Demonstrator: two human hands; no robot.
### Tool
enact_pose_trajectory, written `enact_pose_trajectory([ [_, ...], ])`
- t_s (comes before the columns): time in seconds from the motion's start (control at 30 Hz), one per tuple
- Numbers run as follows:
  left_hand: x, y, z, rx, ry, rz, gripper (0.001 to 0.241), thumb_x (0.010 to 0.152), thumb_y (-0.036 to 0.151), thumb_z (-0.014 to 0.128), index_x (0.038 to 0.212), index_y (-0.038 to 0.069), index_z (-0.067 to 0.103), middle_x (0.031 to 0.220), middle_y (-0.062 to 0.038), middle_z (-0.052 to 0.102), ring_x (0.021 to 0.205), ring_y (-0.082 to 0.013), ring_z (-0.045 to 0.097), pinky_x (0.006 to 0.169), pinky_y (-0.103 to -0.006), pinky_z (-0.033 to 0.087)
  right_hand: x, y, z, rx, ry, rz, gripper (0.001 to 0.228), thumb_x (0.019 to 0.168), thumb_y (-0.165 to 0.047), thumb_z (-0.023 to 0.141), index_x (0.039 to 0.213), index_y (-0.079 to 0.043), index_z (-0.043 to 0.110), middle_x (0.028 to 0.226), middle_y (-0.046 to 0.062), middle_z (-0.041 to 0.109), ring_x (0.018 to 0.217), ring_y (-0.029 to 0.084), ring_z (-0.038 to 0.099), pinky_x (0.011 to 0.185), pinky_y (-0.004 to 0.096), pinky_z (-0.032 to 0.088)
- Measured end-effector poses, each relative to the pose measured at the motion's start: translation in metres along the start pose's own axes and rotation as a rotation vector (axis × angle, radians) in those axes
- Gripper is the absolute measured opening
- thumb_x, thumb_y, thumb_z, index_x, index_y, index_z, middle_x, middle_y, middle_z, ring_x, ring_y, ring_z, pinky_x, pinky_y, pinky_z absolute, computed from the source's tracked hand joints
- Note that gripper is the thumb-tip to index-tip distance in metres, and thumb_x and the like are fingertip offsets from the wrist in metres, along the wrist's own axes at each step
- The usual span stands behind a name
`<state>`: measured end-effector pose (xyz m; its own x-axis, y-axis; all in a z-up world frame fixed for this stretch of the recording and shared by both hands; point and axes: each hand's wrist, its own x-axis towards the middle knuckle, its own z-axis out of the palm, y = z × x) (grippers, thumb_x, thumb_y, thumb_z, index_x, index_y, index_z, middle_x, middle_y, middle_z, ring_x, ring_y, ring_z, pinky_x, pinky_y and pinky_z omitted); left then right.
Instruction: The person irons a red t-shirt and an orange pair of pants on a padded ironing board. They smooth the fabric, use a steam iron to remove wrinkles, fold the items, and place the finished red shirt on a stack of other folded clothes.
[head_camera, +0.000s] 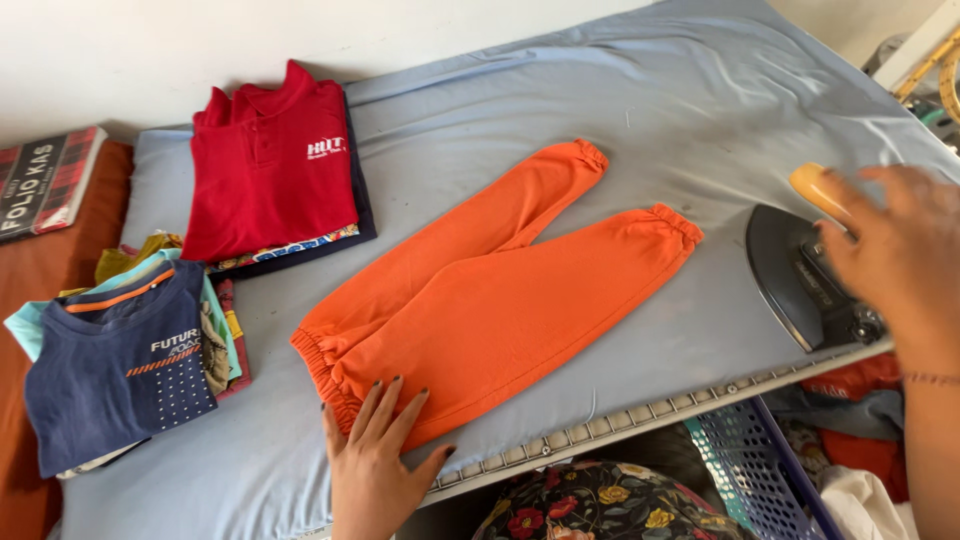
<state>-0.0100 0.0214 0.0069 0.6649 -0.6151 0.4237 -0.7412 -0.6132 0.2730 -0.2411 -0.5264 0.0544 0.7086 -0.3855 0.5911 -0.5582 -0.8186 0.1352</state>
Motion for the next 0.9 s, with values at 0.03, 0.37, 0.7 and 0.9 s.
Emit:
enact_pose_trajectory([
  [0.03, -0.003, -0.005, -0.002, -0.012, -0.012, -0.026, 0.064, 0.064, 0.040, 0.079, 0.125, 0.021, 0.072, 0.142, -0.010, 0.061, 0.136, -0.0295, 0.050, 0.115, -0.0656, 0.013, 0.001, -0.022, -0.005, 0.025, -0.005, -0.089, 0.034, 0.095, -0.019, 0.073, 0.129, -0.022, 0.072, 0.123, 0.003, 0.068, 0.105, 0.023, 0.062, 0.095, 0.039, 0.047],
  [0.37, -0.016, -0.031, -0.007, -0.132, 0.072, -0.139, 0.021, 0.084, 0.008, 0.066, 0.103, 0.011, 0.075, 0.118, -0.006, 0.074, 0.128, -0.0254, 0.060, 0.121, -0.0595, 0.024, 0.029, -0.130, 0.026, 0.448, -0.013, -0.329, 0.015, 0.092, -0.010, 0.066, 0.105, -0.015, 0.073, 0.121, 0.005, 0.072, 0.116, 0.028, 0.069, 0.096, 0.044, 0.055],
  [0.7, -0.038, -0.044, -0.054, -0.540, 0.080, 0.043, 0.028, 0.078, -0.008, 0.063, 0.102, 0.004, 0.069, 0.090, -0.006, 0.076, 0.087, -0.0253, 0.076, 0.118, -0.0531, 0.041, -0.019, -0.033, 0.039, 0.937, 0.025, -0.021, 0.017, 0.106, 0.006, 0.047, 0.102, 0.004, 0.064, 0.101, 0.008, 0.072, 0.088, 0.012, 0.068, 0.084, 0.023, 0.053],
  [0.9, -0.020, -0.049, -0.047, -0.651, 0.043, -0.289, 0.021, 0.085, -0.003, 0.064, 0.103, 0.001, 0.074, 0.078, -0.008, 0.073, 0.066, -0.0150, 0.068, 0.065, -0.0289, 0.054, 0.020, -0.030, 0.039, 0.854, -0.126, 0.064, 0.013, 0.101, -0.001, 0.058, 0.100, -0.001, 0.071, 0.079, 0.005, 0.068, 0.065, 0.009, 0.058, 0.065, 0.023, 0.046],
])
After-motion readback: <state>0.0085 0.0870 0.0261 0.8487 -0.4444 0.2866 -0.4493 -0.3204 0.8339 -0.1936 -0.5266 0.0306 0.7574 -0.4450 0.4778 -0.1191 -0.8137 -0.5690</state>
